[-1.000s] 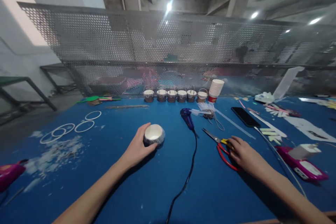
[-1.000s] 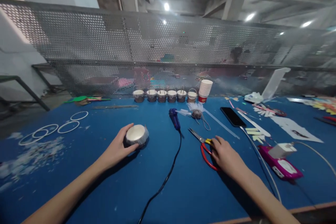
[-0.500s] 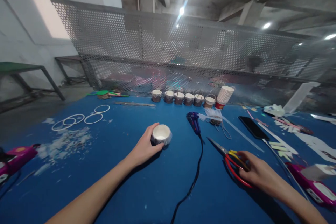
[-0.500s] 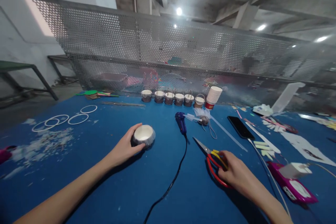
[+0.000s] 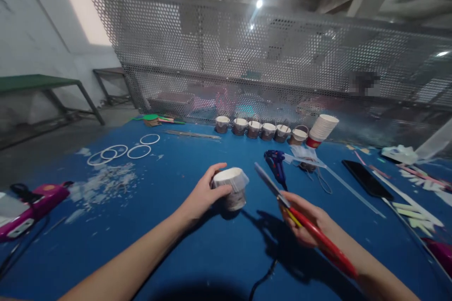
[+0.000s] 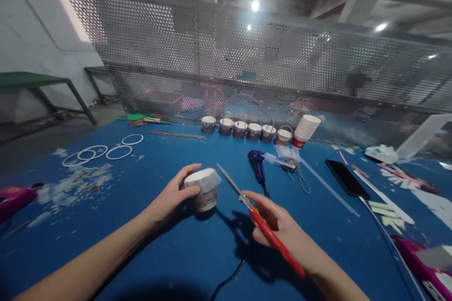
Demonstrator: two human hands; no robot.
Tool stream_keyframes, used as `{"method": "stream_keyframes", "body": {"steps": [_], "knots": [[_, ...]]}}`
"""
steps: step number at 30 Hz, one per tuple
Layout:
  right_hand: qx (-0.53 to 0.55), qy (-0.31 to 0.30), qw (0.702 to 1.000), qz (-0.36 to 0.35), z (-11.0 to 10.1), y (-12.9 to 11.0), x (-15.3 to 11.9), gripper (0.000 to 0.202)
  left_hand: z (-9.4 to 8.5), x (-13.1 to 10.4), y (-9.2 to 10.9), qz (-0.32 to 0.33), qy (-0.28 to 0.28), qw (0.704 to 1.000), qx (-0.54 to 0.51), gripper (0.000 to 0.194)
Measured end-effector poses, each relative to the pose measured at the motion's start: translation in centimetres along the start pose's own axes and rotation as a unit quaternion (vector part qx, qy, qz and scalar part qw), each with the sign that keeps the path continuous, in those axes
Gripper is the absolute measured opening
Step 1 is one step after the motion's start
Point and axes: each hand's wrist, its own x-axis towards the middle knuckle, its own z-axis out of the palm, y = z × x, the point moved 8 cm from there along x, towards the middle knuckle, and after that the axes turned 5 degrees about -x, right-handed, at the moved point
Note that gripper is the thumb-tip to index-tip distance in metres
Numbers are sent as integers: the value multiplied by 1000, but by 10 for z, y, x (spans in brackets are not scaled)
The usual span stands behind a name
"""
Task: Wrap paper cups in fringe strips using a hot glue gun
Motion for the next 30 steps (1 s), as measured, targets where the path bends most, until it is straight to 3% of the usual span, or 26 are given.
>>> {"method": "stream_keyframes", "body": {"steps": [3, 8, 11, 14, 17, 19, 21, 23, 26, 28, 30], "knots": [[0, -29, 1000, 7, 21, 5, 14, 55, 8, -5, -7, -55, -30, 994, -95, 55], [147, -58, 987, -2, 39, 18, 16, 66, 11, -5, -18, -115, -44, 976, -178, 56], [206, -31, 977, -32, 37, 20, 17, 61, 6, -1, -25, -116, -23, 976, -185, 54], [204, 40, 978, -22, 31, 24, 22, 58, -4, 3, -28, -79, 22, 988, -134, 53], [158, 85, 984, 0, 27, 23, 27, 62, -16, 6, -13, 52, 71, 996, 2, 57], [137, 101, 985, 8, 25, 20, 27, 63, -15, 7, -2, 135, 63, 982, 113, 61], [132, 110, 985, 9, 22, 17, 26, 64, -11, 9, -1, 160, 39, 964, 211, 64], [131, 115, 985, 6, 19, 14, 24, 63, -13, 12, -3, 144, 33, 953, 266, 68], [135, 119, 984, -2, 17, 12, 21, 61, -25, 11, 13, 149, 85, 948, 267, 69], [141, 119, 983, -12, 16, 11, 20, 60, -32, 0, 42, 191, 148, 943, 230, 57], [146, 120, 982, -18, 16, 10, 18, 60, -28, -18, 75, 230, 171, 944, 161, 44]]}}
